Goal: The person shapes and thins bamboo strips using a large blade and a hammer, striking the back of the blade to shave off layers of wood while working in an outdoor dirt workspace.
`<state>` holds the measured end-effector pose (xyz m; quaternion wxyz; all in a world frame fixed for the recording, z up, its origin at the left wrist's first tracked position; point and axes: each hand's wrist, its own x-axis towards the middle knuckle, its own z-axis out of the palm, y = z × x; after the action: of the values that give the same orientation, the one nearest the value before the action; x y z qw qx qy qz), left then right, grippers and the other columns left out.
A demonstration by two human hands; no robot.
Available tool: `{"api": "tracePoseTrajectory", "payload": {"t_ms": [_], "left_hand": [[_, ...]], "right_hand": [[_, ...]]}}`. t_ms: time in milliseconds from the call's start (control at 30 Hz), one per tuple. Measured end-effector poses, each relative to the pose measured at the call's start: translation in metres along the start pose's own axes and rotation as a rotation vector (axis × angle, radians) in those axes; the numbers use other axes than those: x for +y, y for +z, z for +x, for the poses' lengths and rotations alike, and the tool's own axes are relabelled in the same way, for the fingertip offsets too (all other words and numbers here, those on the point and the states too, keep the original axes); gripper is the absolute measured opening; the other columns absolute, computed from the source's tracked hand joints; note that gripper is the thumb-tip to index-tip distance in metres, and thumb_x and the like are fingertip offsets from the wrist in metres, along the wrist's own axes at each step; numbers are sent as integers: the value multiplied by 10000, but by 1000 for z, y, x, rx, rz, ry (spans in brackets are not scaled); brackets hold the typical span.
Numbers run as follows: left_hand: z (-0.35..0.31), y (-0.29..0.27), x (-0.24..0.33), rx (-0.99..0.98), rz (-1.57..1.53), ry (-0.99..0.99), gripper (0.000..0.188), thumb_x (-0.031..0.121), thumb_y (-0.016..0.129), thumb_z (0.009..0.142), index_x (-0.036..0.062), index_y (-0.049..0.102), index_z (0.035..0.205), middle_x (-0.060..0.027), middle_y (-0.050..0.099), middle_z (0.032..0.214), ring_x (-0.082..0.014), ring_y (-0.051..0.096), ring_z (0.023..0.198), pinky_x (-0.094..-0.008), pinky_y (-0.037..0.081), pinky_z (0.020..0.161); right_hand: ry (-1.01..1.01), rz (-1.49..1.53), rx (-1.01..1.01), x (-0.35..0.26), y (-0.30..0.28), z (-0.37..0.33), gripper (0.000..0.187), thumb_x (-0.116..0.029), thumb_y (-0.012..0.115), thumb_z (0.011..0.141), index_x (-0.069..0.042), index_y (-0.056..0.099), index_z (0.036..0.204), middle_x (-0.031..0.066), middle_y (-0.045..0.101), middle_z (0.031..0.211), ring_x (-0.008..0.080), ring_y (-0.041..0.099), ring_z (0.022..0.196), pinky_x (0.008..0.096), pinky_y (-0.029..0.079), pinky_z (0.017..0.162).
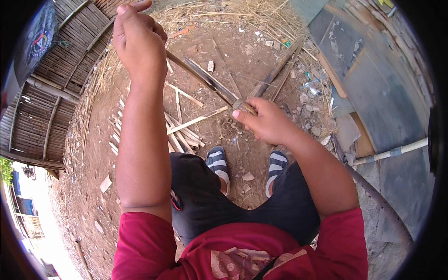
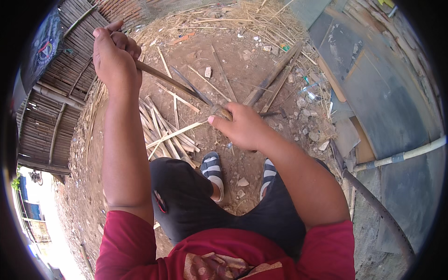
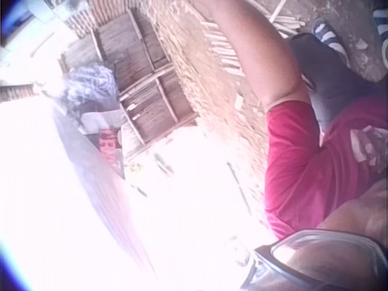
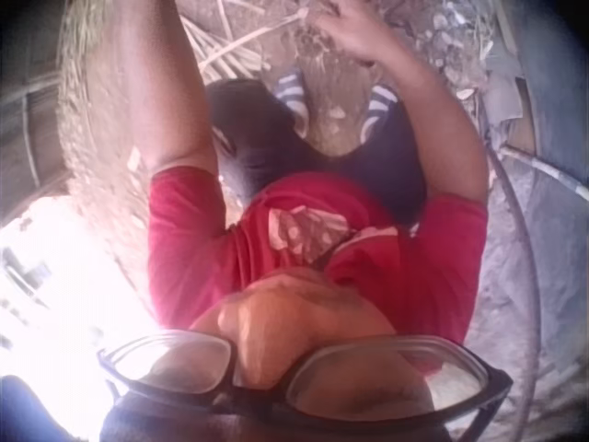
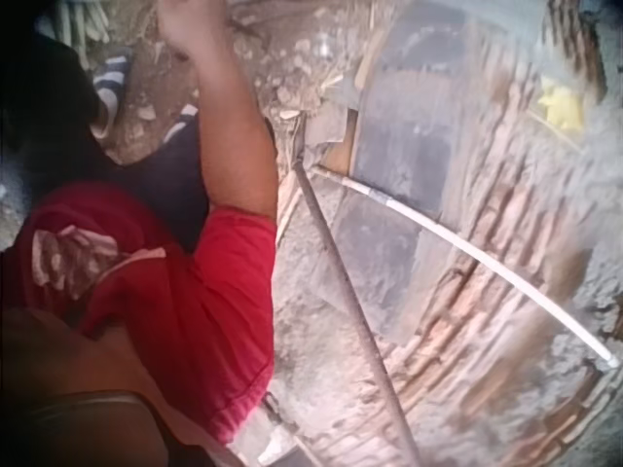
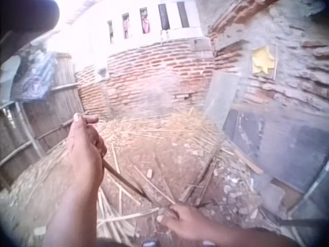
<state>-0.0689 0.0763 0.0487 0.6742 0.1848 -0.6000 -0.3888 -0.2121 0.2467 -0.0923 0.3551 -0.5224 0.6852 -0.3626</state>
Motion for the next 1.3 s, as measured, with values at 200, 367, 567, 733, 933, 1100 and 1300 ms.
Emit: {"api": "tracePoseTrajectory", "payload": {"t_ms": [200, 367, 567, 733, 933, 1100, 1300], "left_hand": [[0, 13, -6, 123, 13, 49, 434, 338, 344, 1097, -31, 557, 1016, -1, 432, 621, -105, 407, 517, -282, 364, 493], [4, 12, -15, 165, -57, 61, 461, 352, 368, 1095, -14, 582, 915, 31, 395, 546, -64, 348, 471, -246, 281, 441], [11, 13, -19, 156, -29, 87, 405, 311, 352, 1088, -13, 545, 940, 22, 356, 561, -91, 336, 468, -274, 293, 439], [20, 1, -30, 213, -38, 61, 394, 307, 356, 1085, -4, 538, 926, 16, 365, 562, -95, 327, 460, -282, 289, 434], [18, 0, -28, 235, -32, 43, 396, 313, 349, 1085, -2, 533, 928, 11, 363, 573, -101, 325, 476, -297, 300, 447], [16, -8, -27, 225, -34, 43, 404, 322, 333, 1089, -2, 528, 945, 15, 358, 581, -98, 323, 488, -297, 308, 463], [17, -10, -30, 269, -24, 14, 410, 335, 331, 1091, 6, 525, 943, 13, 352, 580, -107, 323, 488, -294, 313, 461]], "right_hand": [[-49, -8, 7, 7, 4, -3, 539, -433, 586, 989, 94, 623, 1093, 288, 687, 907, 435, 682, 917, 487, 501, 808], [67, -166, 77, 24, 0, 8, 534, -448, 556, 1003, 73, 615, 1105, 299, 683, 986, 448, 669, 995, 491, 502, 860], [84, 144, 137, -8, 12, -18, 553, -449, 530, 1013, 81, 591, 1157, 315, 675, 1048, 458, 656, 1033, 508, 498, 897], [18, -113, 217, 2, 37, -15, 532, -414, 538, 1007, 80, 587, 1197, 335, 677, 1020, 487, 648, 1039, 547, 497, 902], [-9, -110, 228, 2, 44, -19, 495, -387, 566, 993, 86, 590, 1136, 339, 676, 972, 509, 658, 957, 559, 517, 836], [-88, -76, 280, -4, 38, -22, 482, -383, 579, 987, 84, 583, 1109, 335, 676, 945, 510, 658, 937, 554, 517, 823], [-21, -117, 173, 13, 51, -16, 480, -382, 576, 993, 89, 582, 1088, 329, 674, 922, 510, 661, 896, 552, 517, 784]]}}
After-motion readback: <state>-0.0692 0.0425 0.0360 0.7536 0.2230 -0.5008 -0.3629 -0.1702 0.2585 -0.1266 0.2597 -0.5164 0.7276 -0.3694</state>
